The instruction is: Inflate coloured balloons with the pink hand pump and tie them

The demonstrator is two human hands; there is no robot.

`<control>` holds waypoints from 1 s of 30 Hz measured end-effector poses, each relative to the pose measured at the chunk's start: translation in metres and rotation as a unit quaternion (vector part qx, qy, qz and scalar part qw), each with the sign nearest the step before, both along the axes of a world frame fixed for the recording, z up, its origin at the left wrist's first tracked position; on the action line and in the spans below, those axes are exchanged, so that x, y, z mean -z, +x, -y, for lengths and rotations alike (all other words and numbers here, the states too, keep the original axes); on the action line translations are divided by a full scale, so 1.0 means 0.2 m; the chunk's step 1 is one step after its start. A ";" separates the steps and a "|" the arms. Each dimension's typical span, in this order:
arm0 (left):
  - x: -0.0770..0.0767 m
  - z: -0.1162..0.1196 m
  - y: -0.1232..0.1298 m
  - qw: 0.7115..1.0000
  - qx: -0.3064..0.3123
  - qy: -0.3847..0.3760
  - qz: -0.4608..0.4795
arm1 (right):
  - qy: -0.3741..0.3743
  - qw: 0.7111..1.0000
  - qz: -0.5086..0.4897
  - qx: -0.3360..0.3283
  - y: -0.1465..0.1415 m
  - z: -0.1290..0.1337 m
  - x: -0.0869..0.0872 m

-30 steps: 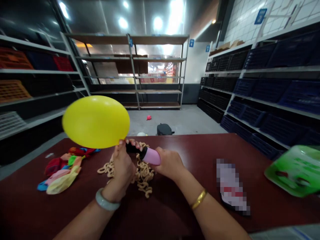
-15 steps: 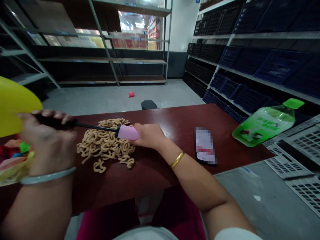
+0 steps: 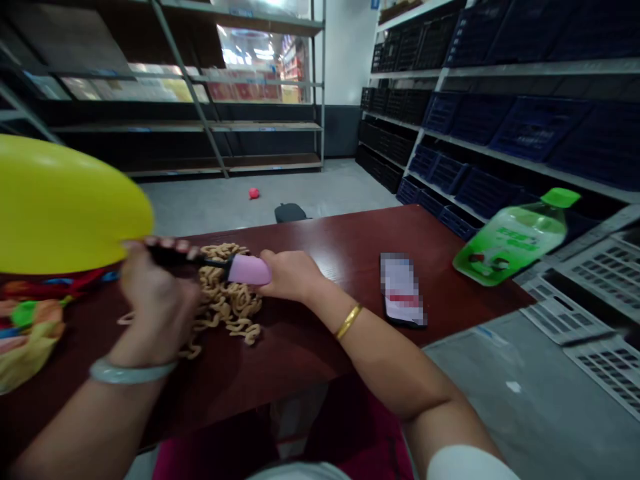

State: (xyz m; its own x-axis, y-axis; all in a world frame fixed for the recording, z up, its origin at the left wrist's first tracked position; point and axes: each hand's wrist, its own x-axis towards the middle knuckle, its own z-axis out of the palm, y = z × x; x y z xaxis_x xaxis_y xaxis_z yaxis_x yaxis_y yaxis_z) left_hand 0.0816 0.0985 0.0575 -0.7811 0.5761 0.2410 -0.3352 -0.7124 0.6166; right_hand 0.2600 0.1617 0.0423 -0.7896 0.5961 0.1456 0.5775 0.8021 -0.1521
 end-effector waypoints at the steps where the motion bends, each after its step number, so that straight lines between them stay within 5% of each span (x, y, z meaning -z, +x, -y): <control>1: 0.02 -0.01 0.05 1.000 0.019 -0.004 0.001 | 0.002 1.000 -0.006 0.005 0.00 0.00 0.00; 5: 0.06 -0.02 0.17 0.998 0.055 0.012 0.017 | -0.004 0.999 -0.032 0.020 0.01 0.01 0.01; 9: 0.05 -0.01 0.15 0.998 0.054 0.014 0.030 | -0.012 0.999 -0.033 0.033 -0.02 0.01 0.05; 21: -0.08 0.13 -0.40 0.992 -0.085 0.040 0.080 | -0.028 1.000 -0.015 -0.001 -0.02 0.02 0.06; 25: -0.08 0.12 -0.36 0.993 -0.089 0.060 0.053 | -0.016 1.000 -0.015 -0.004 0.00 -0.01 0.06; 30: -0.04 0.06 -0.14 0.998 -0.023 0.060 0.026 | -0.016 1.000 -0.019 0.001 0.00 -0.01 0.05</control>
State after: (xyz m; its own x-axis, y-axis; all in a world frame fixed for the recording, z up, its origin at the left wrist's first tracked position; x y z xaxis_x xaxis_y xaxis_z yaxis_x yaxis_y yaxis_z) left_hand 0.0536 0.0860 0.0649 -0.8188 0.5093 0.2650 -0.3298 -0.7950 0.5090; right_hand 0.2604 0.1632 0.0317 -0.7824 0.6028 0.1563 0.5726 0.7951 -0.1999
